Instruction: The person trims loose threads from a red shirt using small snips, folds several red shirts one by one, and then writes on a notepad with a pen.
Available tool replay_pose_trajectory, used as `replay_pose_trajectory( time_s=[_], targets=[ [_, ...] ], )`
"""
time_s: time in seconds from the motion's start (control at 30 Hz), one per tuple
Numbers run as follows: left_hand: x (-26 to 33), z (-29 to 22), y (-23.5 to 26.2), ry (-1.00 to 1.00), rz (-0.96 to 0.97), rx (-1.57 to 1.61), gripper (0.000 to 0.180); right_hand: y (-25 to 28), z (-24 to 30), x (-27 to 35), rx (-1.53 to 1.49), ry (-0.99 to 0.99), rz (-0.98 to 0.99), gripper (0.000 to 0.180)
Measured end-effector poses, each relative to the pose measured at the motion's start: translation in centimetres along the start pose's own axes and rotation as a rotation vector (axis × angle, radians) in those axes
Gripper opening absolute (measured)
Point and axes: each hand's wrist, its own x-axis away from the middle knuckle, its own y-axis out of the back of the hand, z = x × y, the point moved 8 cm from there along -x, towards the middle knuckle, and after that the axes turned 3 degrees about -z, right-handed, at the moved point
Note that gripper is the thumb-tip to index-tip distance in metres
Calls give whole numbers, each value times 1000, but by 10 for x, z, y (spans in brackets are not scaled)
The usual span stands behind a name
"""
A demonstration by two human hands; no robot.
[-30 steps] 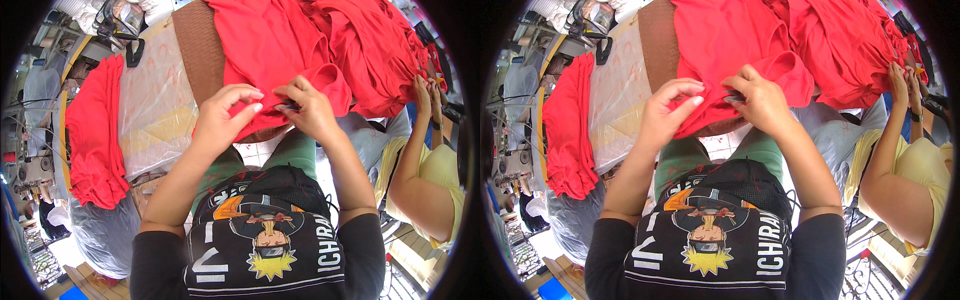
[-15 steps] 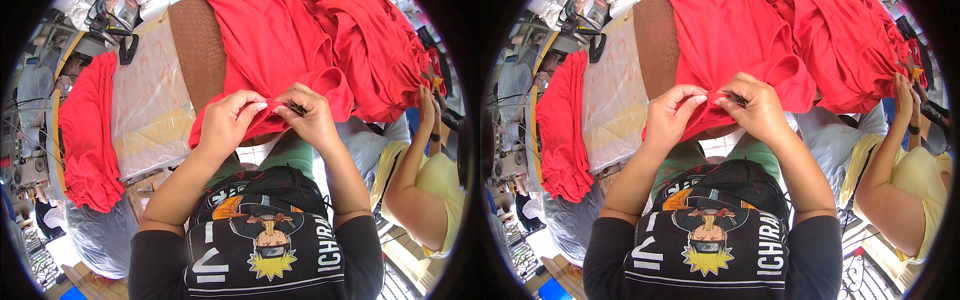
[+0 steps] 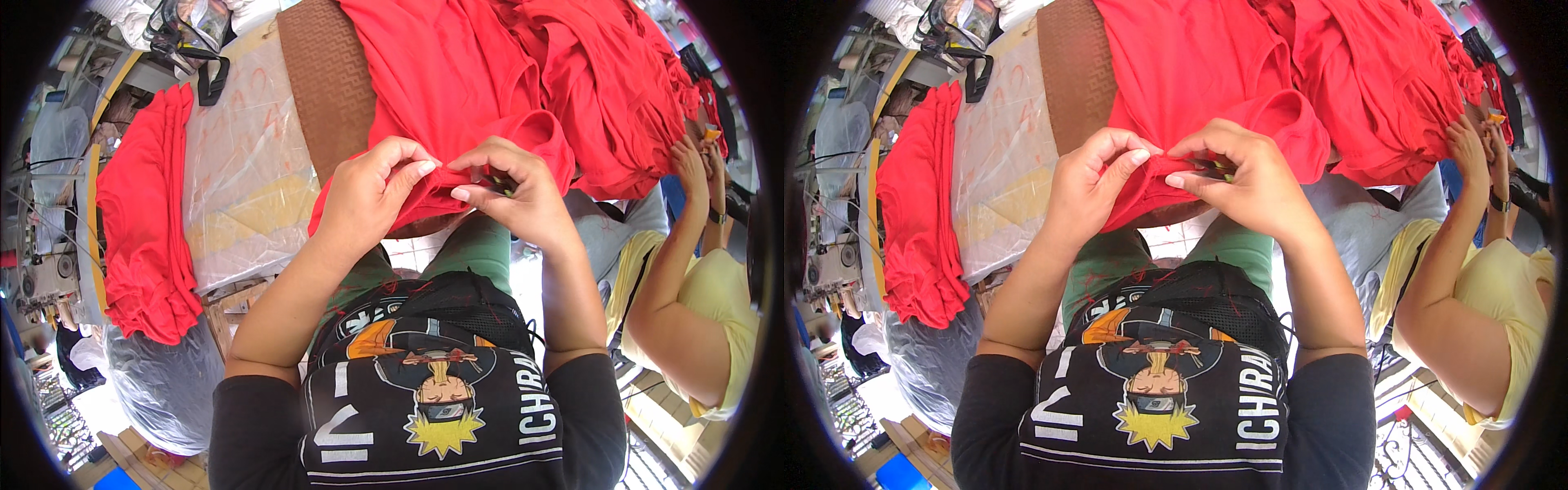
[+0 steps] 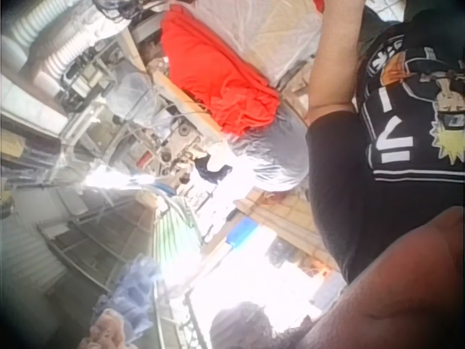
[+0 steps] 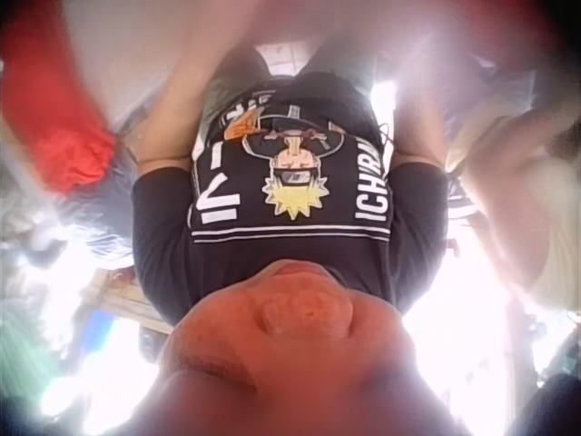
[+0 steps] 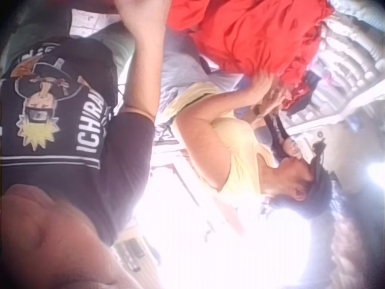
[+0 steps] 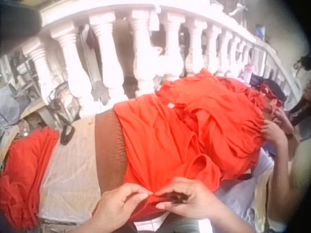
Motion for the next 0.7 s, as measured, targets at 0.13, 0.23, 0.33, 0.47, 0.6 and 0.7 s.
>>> replay_pose_trajectory(
  time_s=[0.13,0.23,0.33,0.47,0.6,0.7],
  targets=[
    [0,-1,0,25,-8,-24,16,2,9,1,47,-13,-50,21],
    [0,-5,-1,34,-24,-51,16,-5,21,3,128,28,-126,20],
    [-1,-7,-3,36,-36,-21,16,-9,18,5,141,58,-188,18],
    [-3,-5,-5,51,-7,63,19,-6,9,2,83,38,-209,14],
    [-2,-9,-8,61,80,148,28,-1,-14,3,-152,-147,-210,12],
    [-3,-11,-8,-14,90,65,29,0,-16,5,-162,-260,-177,11]
  ],
)
